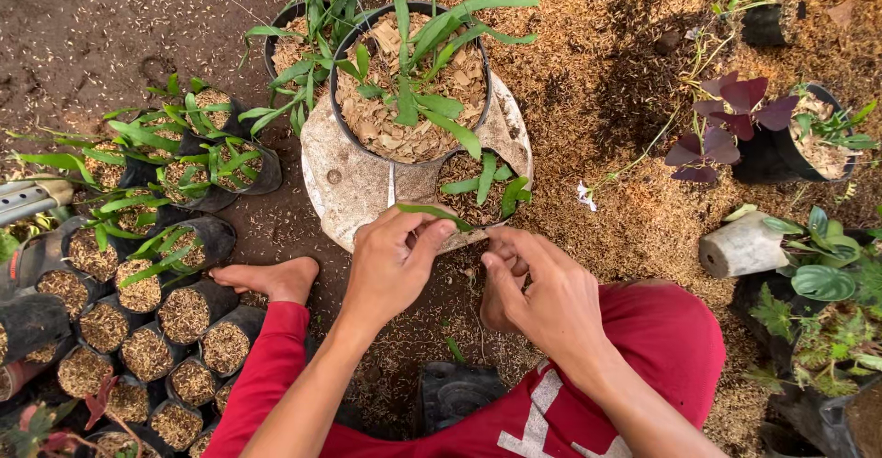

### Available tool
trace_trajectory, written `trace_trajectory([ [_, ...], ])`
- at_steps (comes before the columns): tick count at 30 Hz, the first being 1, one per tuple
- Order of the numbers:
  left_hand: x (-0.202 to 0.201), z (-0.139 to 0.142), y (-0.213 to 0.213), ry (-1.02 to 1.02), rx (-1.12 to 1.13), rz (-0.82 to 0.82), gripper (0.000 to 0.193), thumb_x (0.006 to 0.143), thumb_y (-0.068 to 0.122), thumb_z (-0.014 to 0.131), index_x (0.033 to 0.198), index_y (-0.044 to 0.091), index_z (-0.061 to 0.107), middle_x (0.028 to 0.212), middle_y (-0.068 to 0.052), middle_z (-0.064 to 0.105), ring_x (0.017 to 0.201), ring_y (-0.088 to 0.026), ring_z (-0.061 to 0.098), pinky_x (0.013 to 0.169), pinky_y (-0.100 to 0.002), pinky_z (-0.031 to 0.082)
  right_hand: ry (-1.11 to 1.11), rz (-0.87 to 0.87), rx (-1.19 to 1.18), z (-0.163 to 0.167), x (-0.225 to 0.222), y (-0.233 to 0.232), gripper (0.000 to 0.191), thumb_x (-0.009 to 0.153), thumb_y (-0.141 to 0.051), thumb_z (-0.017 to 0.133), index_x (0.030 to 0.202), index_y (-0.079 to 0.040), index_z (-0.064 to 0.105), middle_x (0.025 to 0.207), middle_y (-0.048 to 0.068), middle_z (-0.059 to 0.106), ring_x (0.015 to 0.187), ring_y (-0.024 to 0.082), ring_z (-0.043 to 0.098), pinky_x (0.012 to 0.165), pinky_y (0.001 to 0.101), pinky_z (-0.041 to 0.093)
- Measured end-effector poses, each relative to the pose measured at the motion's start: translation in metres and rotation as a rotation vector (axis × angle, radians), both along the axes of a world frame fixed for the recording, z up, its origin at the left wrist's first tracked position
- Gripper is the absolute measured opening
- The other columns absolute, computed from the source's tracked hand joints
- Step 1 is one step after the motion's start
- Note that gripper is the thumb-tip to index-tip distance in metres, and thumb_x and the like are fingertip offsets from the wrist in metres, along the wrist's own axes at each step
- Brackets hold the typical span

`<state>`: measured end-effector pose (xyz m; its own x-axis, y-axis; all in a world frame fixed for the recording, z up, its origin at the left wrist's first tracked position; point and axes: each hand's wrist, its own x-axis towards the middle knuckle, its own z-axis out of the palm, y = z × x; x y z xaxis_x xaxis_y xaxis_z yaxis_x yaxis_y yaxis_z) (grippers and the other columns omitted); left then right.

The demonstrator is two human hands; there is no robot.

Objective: The person cuts leaf segments from a potted plant using scissors and places them into a smaller pot filled with soil. The person repeats this process multiple times, arranging the cuttings in the pot.

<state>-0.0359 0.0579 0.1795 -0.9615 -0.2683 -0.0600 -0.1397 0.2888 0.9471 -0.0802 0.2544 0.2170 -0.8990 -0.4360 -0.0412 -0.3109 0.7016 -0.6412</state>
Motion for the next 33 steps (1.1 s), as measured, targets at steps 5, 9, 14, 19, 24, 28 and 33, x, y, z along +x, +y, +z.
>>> trace_trajectory([
  [5,-0.013,-0.005,0.008,0.048,-0.002,-0.027,0.019,0.096,0.023,0.071,0.107,0.009,0.078,0.091,-0.003,0.072,0.066,-0.011,0.061,0.061,-0.028,0.048,0.139,-0.046,0.049,-0.011,-0.001,-0.004,0.024,0.093,-0.022,0.073,0.117,-0.020,0.075,0.085,0.000,0.073,0.064,0.014,0.070,0.055,0.0289,0.055],
  [9,-0.015,-0.017,0.012,0.033,0.045,0.013,0.019,0.094,0.022,0.073,0.104,0.006,0.078,0.084,-0.004,0.068,0.064,-0.012,0.057,0.057,-0.029,0.045,0.162,-0.071,0.058,-0.017,-0.003,-0.003,0.024,0.092,-0.022,0.073,0.116,-0.020,0.075,0.084,-0.001,0.073,0.057,0.013,0.068,0.049,0.0299,0.053],
  [14,-0.016,-0.034,0.017,-0.015,0.002,0.064,0.023,0.092,0.025,0.077,0.099,0.003,0.078,0.076,-0.004,0.062,0.062,-0.012,0.055,0.056,-0.030,0.044,0.181,-0.061,0.057,-0.023,-0.005,-0.003,0.025,0.092,-0.021,0.073,0.116,-0.020,0.075,0.086,-0.001,0.073,0.058,0.014,0.069,0.050,0.0310,0.053],
  [19,-0.014,-0.039,0.021,0.003,-0.052,0.077,0.023,0.091,0.027,0.077,0.098,0.004,0.078,0.080,-0.003,0.062,0.065,-0.013,0.055,0.058,-0.030,0.045,0.178,-0.063,0.038,-0.026,-0.005,-0.004,0.025,0.092,-0.021,0.073,0.116,-0.019,0.074,0.085,-0.001,0.073,0.055,0.015,0.067,0.049,0.0316,0.052],
  [24,-0.014,-0.036,0.020,-0.016,-0.030,0.061,0.025,0.093,0.029,0.076,0.094,0.004,0.076,0.082,-0.004,0.062,0.070,-0.013,0.057,0.062,-0.030,0.047,0.199,-0.060,0.054,-0.027,-0.005,-0.005,0.021,0.091,-0.020,0.074,0.112,-0.018,0.075,0.082,0.000,0.071,0.053,0.016,0.065,0.047,0.0332,0.050],
  [28,-0.012,-0.036,0.025,-0.070,-0.061,0.052,0.025,0.092,0.030,0.075,0.093,0.005,0.078,0.083,-0.004,0.064,0.072,-0.016,0.060,0.063,-0.032,0.048,0.194,-0.093,0.025,-0.030,-0.006,-0.006,0.015,0.092,-0.017,0.074,0.107,-0.016,0.075,0.085,0.000,0.073,0.051,0.016,0.065,0.045,0.0328,0.050],
  [33,-0.010,-0.032,0.032,0.203,-0.248,0.043,0.020,0.095,0.024,0.074,0.096,0.004,0.077,0.088,-0.007,0.064,0.086,-0.023,0.064,0.072,-0.036,0.050,0.238,-0.093,0.005,-0.031,-0.003,-0.005,0.014,0.094,-0.016,0.072,0.107,-0.014,0.075,0.091,0.002,0.074,0.056,0.019,0.067,0.050,0.0338,0.051],
])
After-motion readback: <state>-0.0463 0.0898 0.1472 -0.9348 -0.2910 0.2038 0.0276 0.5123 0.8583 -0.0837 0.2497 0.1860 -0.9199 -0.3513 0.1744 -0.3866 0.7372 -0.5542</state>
